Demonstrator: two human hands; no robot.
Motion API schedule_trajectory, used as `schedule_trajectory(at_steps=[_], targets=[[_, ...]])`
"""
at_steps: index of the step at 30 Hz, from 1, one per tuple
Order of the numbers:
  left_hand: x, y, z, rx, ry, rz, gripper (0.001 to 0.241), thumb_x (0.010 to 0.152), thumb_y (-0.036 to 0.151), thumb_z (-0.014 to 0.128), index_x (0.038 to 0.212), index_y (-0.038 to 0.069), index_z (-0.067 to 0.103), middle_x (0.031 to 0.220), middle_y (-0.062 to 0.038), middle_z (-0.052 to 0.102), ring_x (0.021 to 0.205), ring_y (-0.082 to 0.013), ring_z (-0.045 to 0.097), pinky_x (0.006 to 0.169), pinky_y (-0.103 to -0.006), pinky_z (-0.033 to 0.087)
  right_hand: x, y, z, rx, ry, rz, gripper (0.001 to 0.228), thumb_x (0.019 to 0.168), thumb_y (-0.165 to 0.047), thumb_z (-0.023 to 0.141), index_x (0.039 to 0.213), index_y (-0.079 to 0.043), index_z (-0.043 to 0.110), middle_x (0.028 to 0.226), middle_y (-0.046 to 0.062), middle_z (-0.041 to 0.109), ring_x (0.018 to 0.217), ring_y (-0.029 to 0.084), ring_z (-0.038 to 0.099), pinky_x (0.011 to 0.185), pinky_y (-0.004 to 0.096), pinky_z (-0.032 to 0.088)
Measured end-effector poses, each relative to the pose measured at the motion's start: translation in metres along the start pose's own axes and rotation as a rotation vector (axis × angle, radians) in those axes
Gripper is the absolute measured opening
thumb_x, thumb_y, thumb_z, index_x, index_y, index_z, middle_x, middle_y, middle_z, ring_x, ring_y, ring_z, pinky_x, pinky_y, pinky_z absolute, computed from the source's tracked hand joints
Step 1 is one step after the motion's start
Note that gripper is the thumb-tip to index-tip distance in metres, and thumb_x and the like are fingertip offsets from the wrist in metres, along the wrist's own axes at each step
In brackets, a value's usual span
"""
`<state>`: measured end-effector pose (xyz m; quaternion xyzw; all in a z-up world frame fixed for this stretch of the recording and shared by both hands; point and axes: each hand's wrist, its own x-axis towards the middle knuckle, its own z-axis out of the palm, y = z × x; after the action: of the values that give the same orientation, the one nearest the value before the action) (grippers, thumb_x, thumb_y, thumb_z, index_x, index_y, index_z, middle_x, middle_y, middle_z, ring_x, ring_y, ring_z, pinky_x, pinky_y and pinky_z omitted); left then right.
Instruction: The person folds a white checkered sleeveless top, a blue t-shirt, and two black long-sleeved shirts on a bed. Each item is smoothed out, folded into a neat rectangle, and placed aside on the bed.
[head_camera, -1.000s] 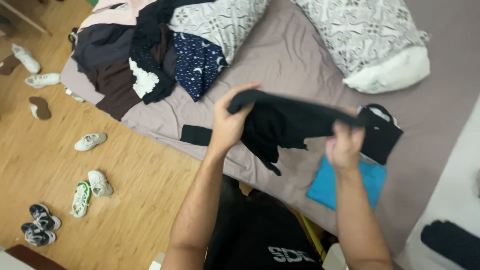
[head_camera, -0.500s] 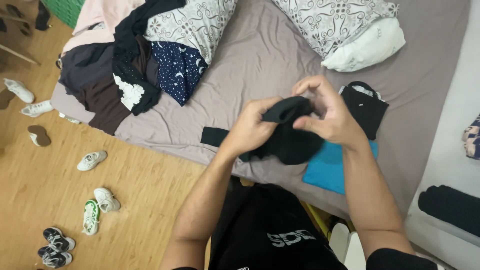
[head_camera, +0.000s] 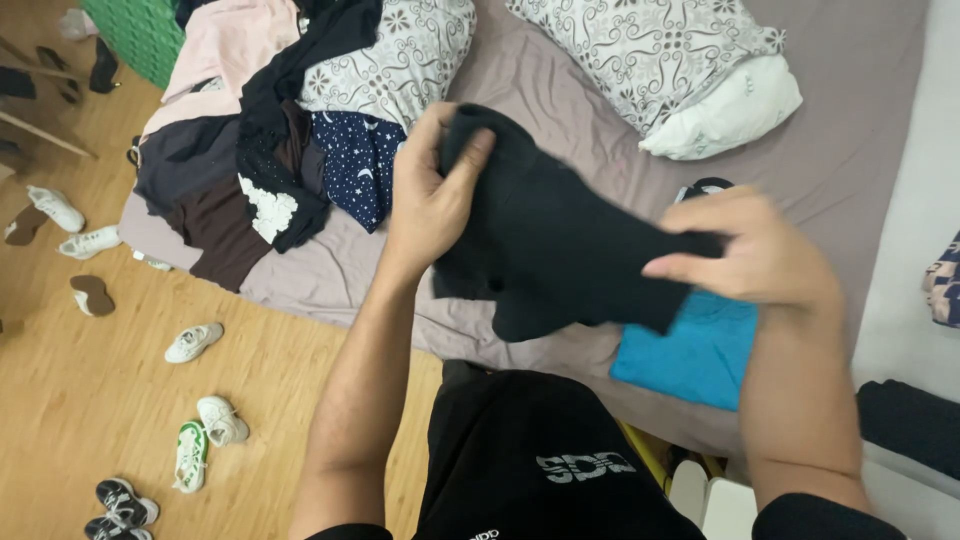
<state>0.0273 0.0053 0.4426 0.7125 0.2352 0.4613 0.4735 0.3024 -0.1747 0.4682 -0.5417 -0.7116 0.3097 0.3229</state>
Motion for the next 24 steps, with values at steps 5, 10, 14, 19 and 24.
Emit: schedule_trajectory(at_steps=[5,10,14,19,24], targets=[[0.010,-0.001,0.000,-0.082,0.115,-0.034,0.010,0.109,0.008,0.063,0.108,-0.001,0.066,0.085,0.004,0.054,0.080,-0.0047,0.046,0.070,-0.0208,0.039,-0.009,-0.022,-0.028,-0.067,0.274,-0.020,0.022,0.078,-0.005,0.084,0.093,0.002,0.069,0.084,0.010,0.070,0.066,0.013,0.062,0.059,0.025,0.046],[0.024,0.014,0.000,-0.079,0.114,0.102,0.013,0.114,0.008,0.059,0.118,-0.002,0.067,0.098,0.002,0.061,0.091,-0.0050,0.054,0.082,-0.0231,0.046,-0.015,-0.027,-0.042,-0.167,0.298,0.073,0.026,0.082,-0.004,0.079,0.104,0.006,0.070,0.086,0.013,0.070,0.070,0.016,0.064,0.062,0.027,0.047],[0.025,-0.005,0.023,0.012,0.107,0.081,0.018,0.111,0.011,0.068,0.103,-0.002,0.060,0.089,0.000,0.050,0.077,-0.0069,0.048,0.067,-0.0226,0.041,-0.009,-0.017,-0.037,-0.236,0.313,0.046,0.022,0.089,-0.007,0.081,0.105,0.004,0.071,0.086,0.012,0.071,0.070,0.016,0.066,0.063,0.026,0.048],[-0.013,-0.048,0.078,0.052,0.311,-0.138,0.043,0.090,0.025,0.083,0.100,0.002,0.048,0.083,-0.002,0.046,0.072,-0.0124,0.046,0.065,-0.0285,0.044,0.011,-0.009,-0.023,-0.206,0.351,-0.041,0.012,0.098,-0.007,0.077,0.104,0.002,0.072,0.086,0.009,0.071,0.073,0.015,0.066,0.068,0.026,0.049],[-0.061,-0.060,0.113,0.027,0.155,-0.382,0.037,0.091,0.029,0.081,0.101,0.000,0.060,0.085,-0.008,0.060,0.076,-0.0146,0.057,0.070,-0.0283,0.048,0.020,0.008,-0.009,-0.056,0.396,0.026,0.013,0.102,-0.008,0.076,0.103,0.004,0.071,0.084,0.006,0.067,0.074,0.011,0.060,0.068,0.024,0.047]])
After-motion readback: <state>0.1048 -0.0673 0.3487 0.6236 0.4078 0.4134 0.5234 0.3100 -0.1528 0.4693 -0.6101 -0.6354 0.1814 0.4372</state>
